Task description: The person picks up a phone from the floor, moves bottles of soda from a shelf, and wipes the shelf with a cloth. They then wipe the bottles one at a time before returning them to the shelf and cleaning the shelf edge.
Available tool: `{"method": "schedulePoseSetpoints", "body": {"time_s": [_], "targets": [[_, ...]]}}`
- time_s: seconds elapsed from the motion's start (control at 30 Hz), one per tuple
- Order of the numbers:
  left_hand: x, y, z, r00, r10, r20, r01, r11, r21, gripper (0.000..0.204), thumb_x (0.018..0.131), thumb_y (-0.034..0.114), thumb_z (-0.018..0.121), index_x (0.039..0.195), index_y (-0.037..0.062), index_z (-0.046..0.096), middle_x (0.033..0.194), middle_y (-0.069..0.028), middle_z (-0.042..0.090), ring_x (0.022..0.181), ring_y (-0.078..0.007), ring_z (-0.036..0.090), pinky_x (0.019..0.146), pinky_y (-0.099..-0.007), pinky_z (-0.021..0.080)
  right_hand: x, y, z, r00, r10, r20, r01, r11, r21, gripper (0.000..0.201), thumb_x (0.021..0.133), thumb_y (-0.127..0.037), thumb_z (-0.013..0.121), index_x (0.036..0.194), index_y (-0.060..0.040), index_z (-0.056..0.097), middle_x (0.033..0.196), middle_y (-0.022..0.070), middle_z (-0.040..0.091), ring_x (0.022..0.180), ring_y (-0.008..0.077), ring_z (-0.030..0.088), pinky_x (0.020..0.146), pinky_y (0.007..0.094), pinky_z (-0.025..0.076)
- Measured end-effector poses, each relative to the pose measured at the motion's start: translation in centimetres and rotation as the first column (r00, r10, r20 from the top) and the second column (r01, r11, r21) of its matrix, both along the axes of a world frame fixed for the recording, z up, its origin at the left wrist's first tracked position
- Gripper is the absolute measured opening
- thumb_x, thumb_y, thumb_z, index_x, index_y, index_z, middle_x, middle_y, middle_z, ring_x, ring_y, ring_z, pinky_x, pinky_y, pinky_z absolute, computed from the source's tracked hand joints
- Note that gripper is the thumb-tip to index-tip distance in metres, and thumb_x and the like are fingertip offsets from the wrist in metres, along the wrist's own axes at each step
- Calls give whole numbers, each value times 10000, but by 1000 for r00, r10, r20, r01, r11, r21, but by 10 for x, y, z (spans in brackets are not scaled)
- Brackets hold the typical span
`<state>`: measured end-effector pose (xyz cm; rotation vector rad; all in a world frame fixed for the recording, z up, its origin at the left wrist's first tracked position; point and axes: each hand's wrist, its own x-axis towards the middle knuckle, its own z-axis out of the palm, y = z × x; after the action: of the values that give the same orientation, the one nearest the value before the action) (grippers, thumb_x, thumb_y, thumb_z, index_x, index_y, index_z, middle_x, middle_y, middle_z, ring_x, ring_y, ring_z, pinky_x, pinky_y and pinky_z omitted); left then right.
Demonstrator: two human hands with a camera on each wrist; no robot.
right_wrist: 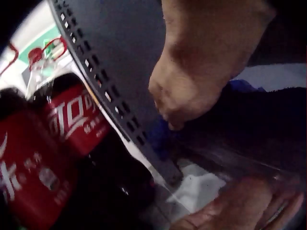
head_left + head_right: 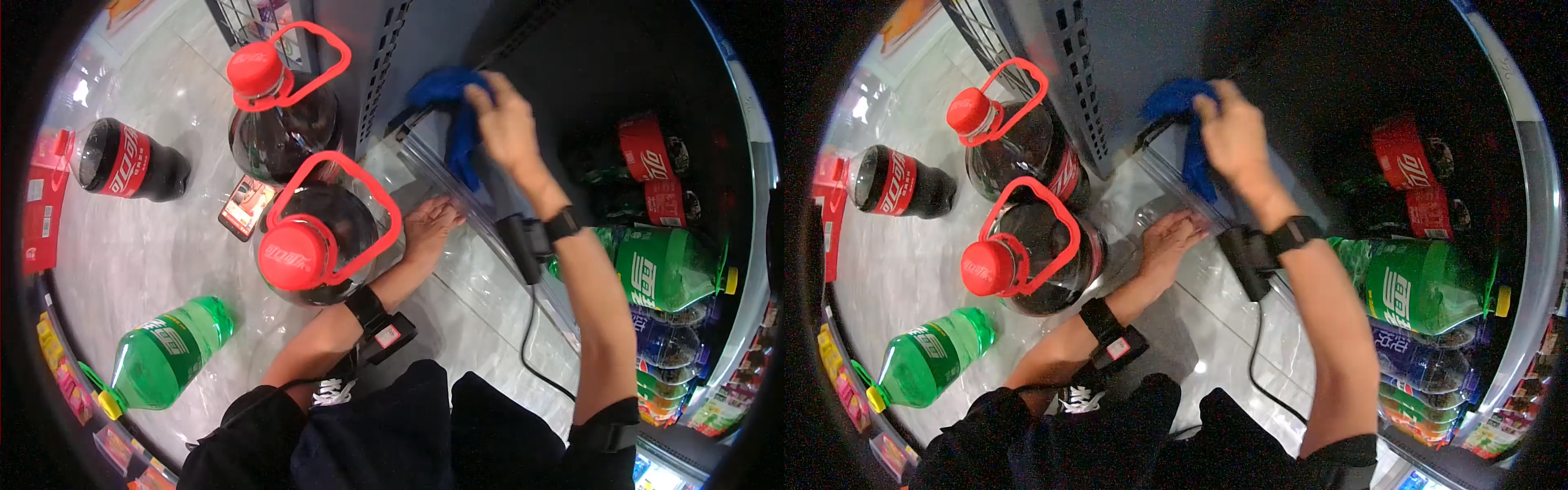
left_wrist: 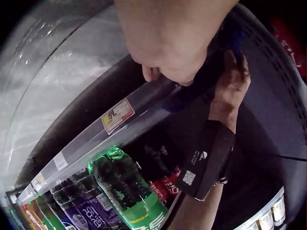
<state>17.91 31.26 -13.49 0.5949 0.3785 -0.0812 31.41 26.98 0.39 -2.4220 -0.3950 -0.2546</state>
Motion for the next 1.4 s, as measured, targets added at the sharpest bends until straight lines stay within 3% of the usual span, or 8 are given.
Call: {"method": "schedulePoseSetpoints", "body": {"time_s": [0.07,0.2,0.33,0.43,0.8,1.07,1.2,1.4], "targets": [[2,-5,-4,999,9,-39,-7,998,62,252,838,43,530,1057,-68,475,968,-116,576,925,-209,575,854,-373,482,2,-21,21,983,68,-171,-39,985,167,343,815,-273,540,1036,-10,549,888,208,613,853,350,594,761,369,457],[1,-7,-6,999,38,17,-38,999,13,202,842,49,535,1021,-41,512,988,-101,583,898,-187,585,842,-370,490,-40,-27,31,913,402,-73,-408,897,-171,309,780,-222,584,1031,-41,574,1019,165,579,950,313,531,843,356,418],[3,-7,-12,997,47,56,-46,999,-19,192,840,71,554,1004,-28,536,1000,-91,586,915,-179,579,852,-357,482,-43,-25,-16,696,657,-288,-622,353,-699,330,724,-178,580,1043,-99,606,1211,36,434,1064,221,426,841,302,374],[2,-9,-9,999,30,-14,-30,999,-38,192,835,91,571,995,-15,554,995,-74,591,921,-165,576,850,-350,479,-30,3,-37,697,717,1,-461,449,-766,330,723,-161,562,1045,-105,607,1233,10,409,1093,194,395,840,283,354],[2,-9,5,997,52,-51,-51,998,29,183,829,97,582,997,24,571,1019,-47,590,917,-149,580,825,-328,488,-45,-18,-32,750,644,-149,-459,344,-819,558,715,-163,576,1258,-125,452,1368,53,287,1138,217,359,884,298,317],[-1,-5,2,997,75,29,-73,996,-53,188,829,71,571,1005,8,555,1016,-55,589,905,-140,571,801,-288,484,-21,36,-58,784,612,106,-330,555,-763,354,667,-129,574,1020,-123,595,1005,65,547,854,198,488,744,299,372],[0,-8,-15,968,117,221,-129,991,40,216,826,73,578,1021,-12,535,991,-57,593,904,-137,569,759,-269,483,1,35,-56,989,96,114,-88,993,-74,266,740,-146,575,940,31,582,888,161,580,858,336,530,776,360,416],[1,-9,-12,1000,23,18,-23,1000,-1,206,842,109,565,1017,5,529,998,-91,582,964,-211,562,858,-372,478,-3,-35,26,953,-101,284,128,989,-78,344,739,-274,602,798,64,622,954,216,541,885,357,515,819,386,401]]}}
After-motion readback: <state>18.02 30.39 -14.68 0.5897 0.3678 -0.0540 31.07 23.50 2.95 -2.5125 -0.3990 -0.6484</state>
